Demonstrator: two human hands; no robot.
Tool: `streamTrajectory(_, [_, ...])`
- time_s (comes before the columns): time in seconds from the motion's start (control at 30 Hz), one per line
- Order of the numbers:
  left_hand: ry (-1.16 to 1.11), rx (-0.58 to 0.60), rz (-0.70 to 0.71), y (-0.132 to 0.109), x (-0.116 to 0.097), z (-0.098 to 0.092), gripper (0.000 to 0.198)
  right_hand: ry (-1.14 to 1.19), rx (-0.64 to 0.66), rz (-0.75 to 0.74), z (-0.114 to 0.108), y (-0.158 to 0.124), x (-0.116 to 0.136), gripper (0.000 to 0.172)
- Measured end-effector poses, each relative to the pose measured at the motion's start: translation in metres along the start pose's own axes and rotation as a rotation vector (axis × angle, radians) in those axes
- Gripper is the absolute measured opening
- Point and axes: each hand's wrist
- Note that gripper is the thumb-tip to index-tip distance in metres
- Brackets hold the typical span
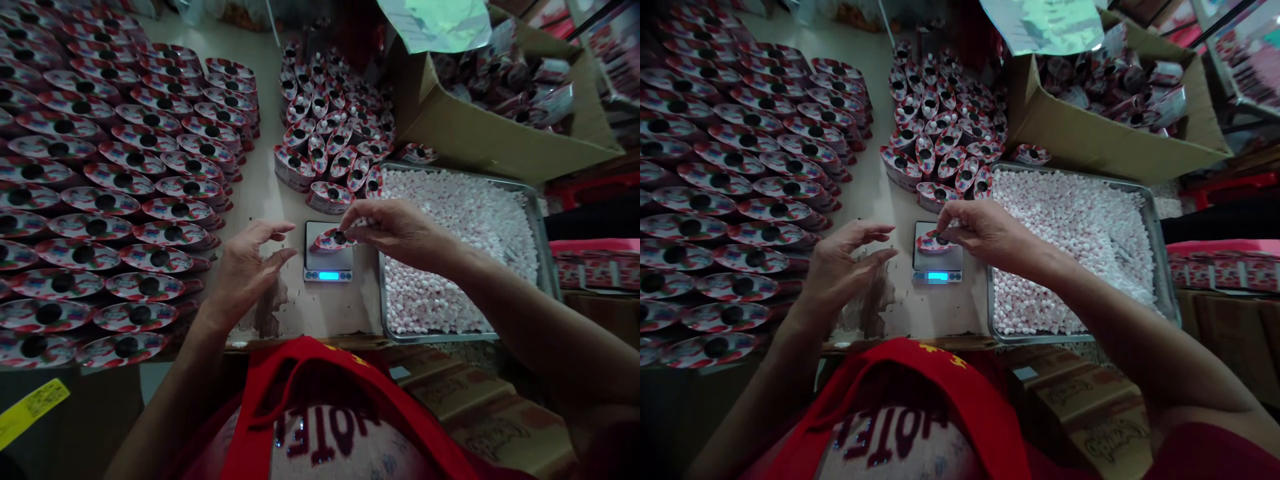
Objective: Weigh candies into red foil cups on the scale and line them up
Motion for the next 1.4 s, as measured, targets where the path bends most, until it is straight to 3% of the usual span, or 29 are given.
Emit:
streamTrajectory(0.4, [-0.012, 0.022, -0.030, 0.000, 0.003, 0.002, 0.039, 0.102, 0.030, 0.063, 0.007, 0.000, -0.003, 0.018])
streamTrajectory(0.57, [-0.020, 0.021, -0.048, 0.002, 0.003, 0.003, 0.039, 0.246, -0.010, 0.056, 0.009, 0.003, -0.009, 0.012])
streamTrajectory(0.8, [-0.045, -0.003, -0.082, 0.003, -0.011, 0.011, 0.036, 0.796, -0.385, 0.289, -0.012, -0.014, -0.025, 0.012])
streamTrajectory(0.93, [0.041, -0.048, -0.028, 0.010, -0.032, 0.018, 0.027, 0.933, -0.452, 0.352, -0.019, -0.029, -0.032, 0.014])
streamTrajectory(1.03, [0.105, -0.071, 0.023, 0.016, -0.046, 0.022, 0.022, 0.845, -0.420, 0.317, -0.013, -0.030, -0.029, 0.015])
streamTrajectory(1.2, [0.089, -0.145, -0.006, 0.016, -0.051, 0.020, 0.018, 0.293, -0.274, 0.025, 0.005, -0.007, -0.015, 0.018])
streamTrajectory(1.4, [-0.003, -0.155, -0.151, 0.002, -0.034, 0.012, 0.021, -0.228, -0.165, 0.035, 0.024, 0.011, -0.009, 0.034])
Point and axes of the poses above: each hand's wrist, its own y-axis towards the middle knuckle, its own z-axis out of the palm, x = y × z, and after that the axes turned 9 degrees about -z, right-handed
